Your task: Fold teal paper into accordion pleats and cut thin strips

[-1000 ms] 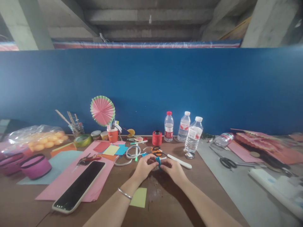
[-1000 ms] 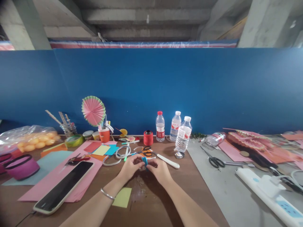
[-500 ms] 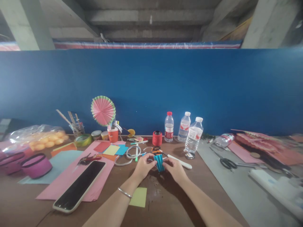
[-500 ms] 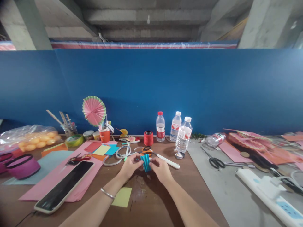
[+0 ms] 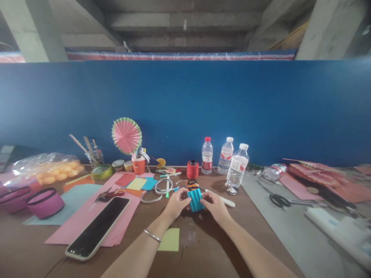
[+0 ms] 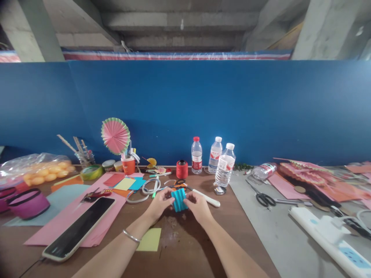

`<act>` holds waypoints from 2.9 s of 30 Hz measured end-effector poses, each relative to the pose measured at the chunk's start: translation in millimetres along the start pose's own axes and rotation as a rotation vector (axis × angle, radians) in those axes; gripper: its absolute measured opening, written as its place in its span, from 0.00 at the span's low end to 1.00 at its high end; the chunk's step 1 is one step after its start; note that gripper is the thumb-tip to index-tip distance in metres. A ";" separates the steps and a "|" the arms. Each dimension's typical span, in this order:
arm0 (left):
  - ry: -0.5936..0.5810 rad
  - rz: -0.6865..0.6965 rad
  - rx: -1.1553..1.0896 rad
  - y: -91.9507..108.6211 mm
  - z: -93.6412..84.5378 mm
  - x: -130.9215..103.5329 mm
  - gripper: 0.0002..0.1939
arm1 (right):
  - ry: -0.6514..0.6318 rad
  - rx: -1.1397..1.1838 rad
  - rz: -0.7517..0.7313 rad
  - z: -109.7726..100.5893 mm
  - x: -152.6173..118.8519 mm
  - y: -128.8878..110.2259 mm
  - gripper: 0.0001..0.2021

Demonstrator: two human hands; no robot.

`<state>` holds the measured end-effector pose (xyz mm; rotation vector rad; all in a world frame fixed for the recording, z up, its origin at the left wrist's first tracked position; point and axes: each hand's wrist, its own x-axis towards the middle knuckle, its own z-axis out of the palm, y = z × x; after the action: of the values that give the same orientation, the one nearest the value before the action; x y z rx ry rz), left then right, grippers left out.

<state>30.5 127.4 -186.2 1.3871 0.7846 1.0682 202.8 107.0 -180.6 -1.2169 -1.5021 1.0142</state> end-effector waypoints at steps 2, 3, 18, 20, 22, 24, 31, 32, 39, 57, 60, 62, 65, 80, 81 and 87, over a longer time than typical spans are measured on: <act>0.010 0.002 0.012 -0.6 -0.9 0.5 0.09 | 0.009 -0.021 0.001 -0.9 0.6 0.2 0.11; 0.016 -0.001 0.012 -0.8 -1.2 0.9 0.09 | 0.006 -0.026 0.000 -1.5 1.0 0.7 0.11; 0.074 -0.079 -0.183 -1.6 -3.7 2.5 0.16 | -0.015 0.164 -0.010 -5.3 7.8 19.3 0.15; 0.086 -0.081 -0.192 -3.2 -4.6 3.2 0.16 | -0.002 0.159 -0.018 -6.1 8.9 20.9 0.15; 0.101 -0.079 -0.193 -4.9 -5.6 3.9 0.16 | 0.016 0.161 -0.019 -6.9 10.1 21.4 0.15; 0.109 -0.079 -0.187 -6.2 -6.6 4.4 0.15 | 0.023 0.165 -0.016 -7.4 10.9 21.3 0.15; 0.096 -0.068 -0.165 -4.6 -6.2 4.6 0.13 | 0.030 0.172 -0.015 -7.0 10.5 25.6 0.15; 0.091 -0.069 -0.160 -3.7 -6.3 4.6 0.14 | 0.028 0.165 -0.010 -7.1 10.4 26.0 0.15; 0.132 -0.064 0.130 -1.1 -29.4 10.0 0.10 | 0.074 -0.111 -0.049 -12.5 9.9 16.3 0.13; 0.094 0.085 1.260 8.3 -48.0 -0.3 0.10 | 0.185 -0.618 0.001 -16.7 -0.1 0.4 0.09; 0.100 0.089 1.265 9.1 -46.3 -0.1 0.08 | 0.176 -0.593 -0.024 -15.2 -0.6 -1.1 0.09; 0.094 0.084 1.263 9.2 -44.9 0.0 0.08 | 0.160 -0.579 -0.045 -14.4 -0.5 0.4 0.10; 0.081 0.074 1.280 6.8 -43.4 0.6 0.08 | 0.138 -0.572 -0.061 -14.4 0.5 4.9 0.10; 0.224 0.140 1.138 -5.0 -29.6 1.2 0.09 | -0.321 -0.814 -0.479 -0.5 -11.8 -13.6 0.07; 0.270 0.144 1.049 -5.7 -30.2 2.3 0.09 | -0.293 -0.835 -0.466 -0.3 -11.7 -13.8 0.07; 0.550 0.115 0.549 -6.7 -37.6 9.4 0.08 | -0.342 -1.002 -0.486 11.7 -20.0 -19.6 0.29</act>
<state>0.0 150.9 -194.2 1.6194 1.4977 1.4180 188.8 83.4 -167.7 -1.2222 -2.5690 0.0847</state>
